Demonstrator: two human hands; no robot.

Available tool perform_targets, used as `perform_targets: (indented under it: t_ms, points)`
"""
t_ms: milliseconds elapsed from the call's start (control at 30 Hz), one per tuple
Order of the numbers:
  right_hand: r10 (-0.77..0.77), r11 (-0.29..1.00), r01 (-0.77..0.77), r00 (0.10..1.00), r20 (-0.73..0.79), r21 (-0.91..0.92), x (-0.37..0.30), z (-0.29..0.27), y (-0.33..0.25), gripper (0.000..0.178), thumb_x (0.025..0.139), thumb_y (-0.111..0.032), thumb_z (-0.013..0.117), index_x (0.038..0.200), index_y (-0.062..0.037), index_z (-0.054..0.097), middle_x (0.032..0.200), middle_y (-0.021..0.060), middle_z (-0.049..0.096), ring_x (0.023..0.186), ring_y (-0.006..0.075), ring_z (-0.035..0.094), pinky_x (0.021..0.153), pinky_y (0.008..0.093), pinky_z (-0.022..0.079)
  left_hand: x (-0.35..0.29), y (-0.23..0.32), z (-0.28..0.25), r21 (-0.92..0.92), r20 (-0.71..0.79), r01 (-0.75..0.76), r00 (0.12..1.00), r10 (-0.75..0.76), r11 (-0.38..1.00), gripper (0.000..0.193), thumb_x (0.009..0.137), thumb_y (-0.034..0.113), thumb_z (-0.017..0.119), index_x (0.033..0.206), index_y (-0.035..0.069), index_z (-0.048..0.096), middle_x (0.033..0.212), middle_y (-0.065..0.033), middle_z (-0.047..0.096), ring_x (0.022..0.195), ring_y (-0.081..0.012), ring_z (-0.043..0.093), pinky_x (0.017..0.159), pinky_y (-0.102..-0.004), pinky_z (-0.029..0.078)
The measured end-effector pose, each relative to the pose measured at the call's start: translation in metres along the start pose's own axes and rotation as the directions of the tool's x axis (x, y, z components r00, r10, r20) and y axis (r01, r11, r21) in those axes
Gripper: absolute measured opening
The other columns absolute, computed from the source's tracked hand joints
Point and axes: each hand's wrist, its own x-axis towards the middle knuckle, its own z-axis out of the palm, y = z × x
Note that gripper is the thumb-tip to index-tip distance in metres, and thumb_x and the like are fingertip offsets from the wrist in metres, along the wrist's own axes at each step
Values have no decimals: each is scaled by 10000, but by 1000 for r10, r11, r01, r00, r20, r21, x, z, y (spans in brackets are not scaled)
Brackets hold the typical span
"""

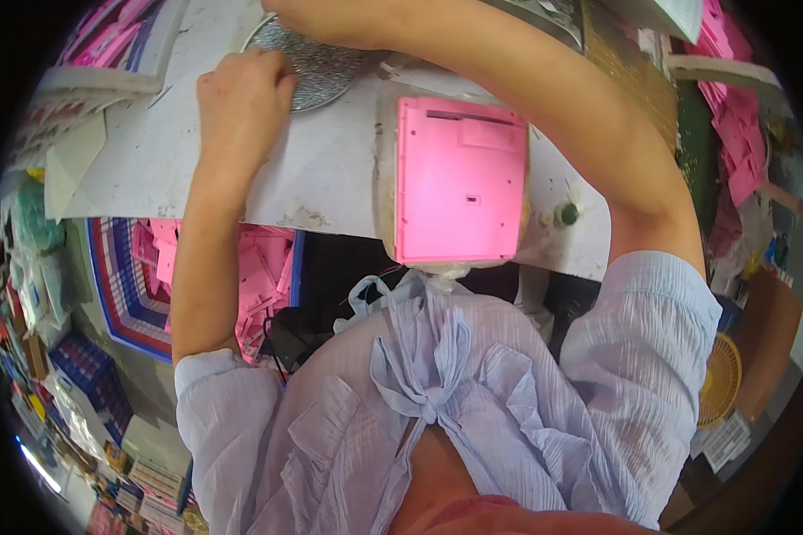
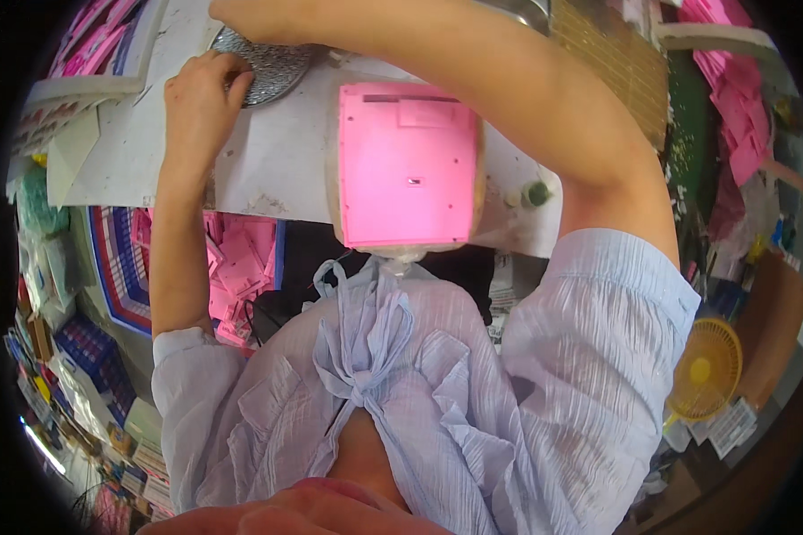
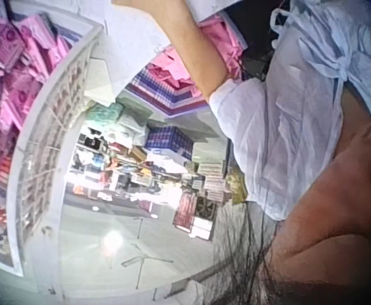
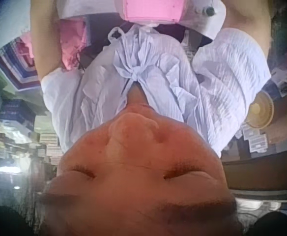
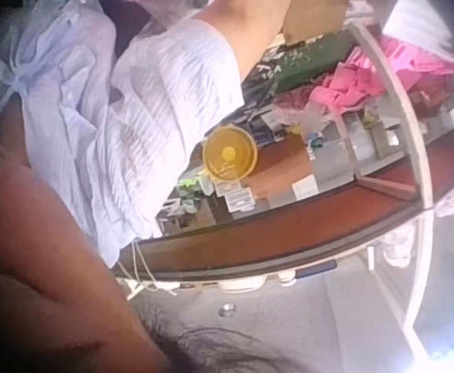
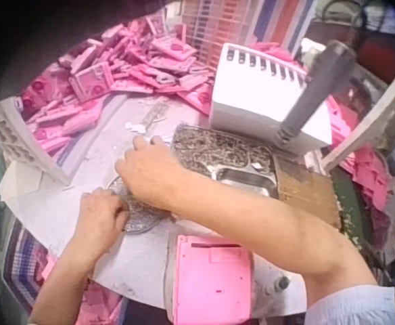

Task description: Assembling a toy sewing machine by installing mechanical parts, soldering wires, and securing the casing.

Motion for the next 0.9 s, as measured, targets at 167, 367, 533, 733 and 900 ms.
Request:
perform_targets:
  t_ms: [167,367,533,733,900]
  points:
    - [247,918,-252,967,54,307,-117,-71,-14,172,818,-80,752,985,-82,712,968,37,697,1004,295,590,816,416,493,-8,-23,4,-146,-61,110,991,-120,983,142,888,219,710,905,81,741,907,-94,715,858,-295,677,772,-417,509]
    - [345,887,-372,928,142,276,-235,-93,-54,99,812,-171,758,873,-108,712,867,22,684,948,272,598,877,414,471,-2,-20,4,-175,-63,166,982,-180,970,177,914,230,707,943,58,742,900,-87,705,830,-253,675,761,-378,514]
    - [327,886,-359,933,153,295,-236,-87,-55,100,799,-173,760,855,-99,721,836,19,691,946,264,599,881,411,470,-9,12,-7,-291,-112,112,982,-150,950,150,914,197,705,951,55,740,910,-84,709,823,-251,678,743,-358,509]
    - [328,898,-386,907,265,211,-225,-94,-55,103,795,-184,748,807,-87,715,793,23,695,945,265,602,873,411,469,-28,32,-24,-367,-100,95,985,-141,925,122,903,161,714,931,43,726,885,-80,699,804,-237,669,716,-344,493]
    - [322,881,-359,932,165,308,-232,-97,-64,104,769,-158,779,778,-91,700,830,13,687,931,260,601,844,404,475,-47,48,-36,-497,-99,48,989,-112,866,88,900,64,722,945,-5,690,876,-72,671,764,-171,594,707,-285,452]
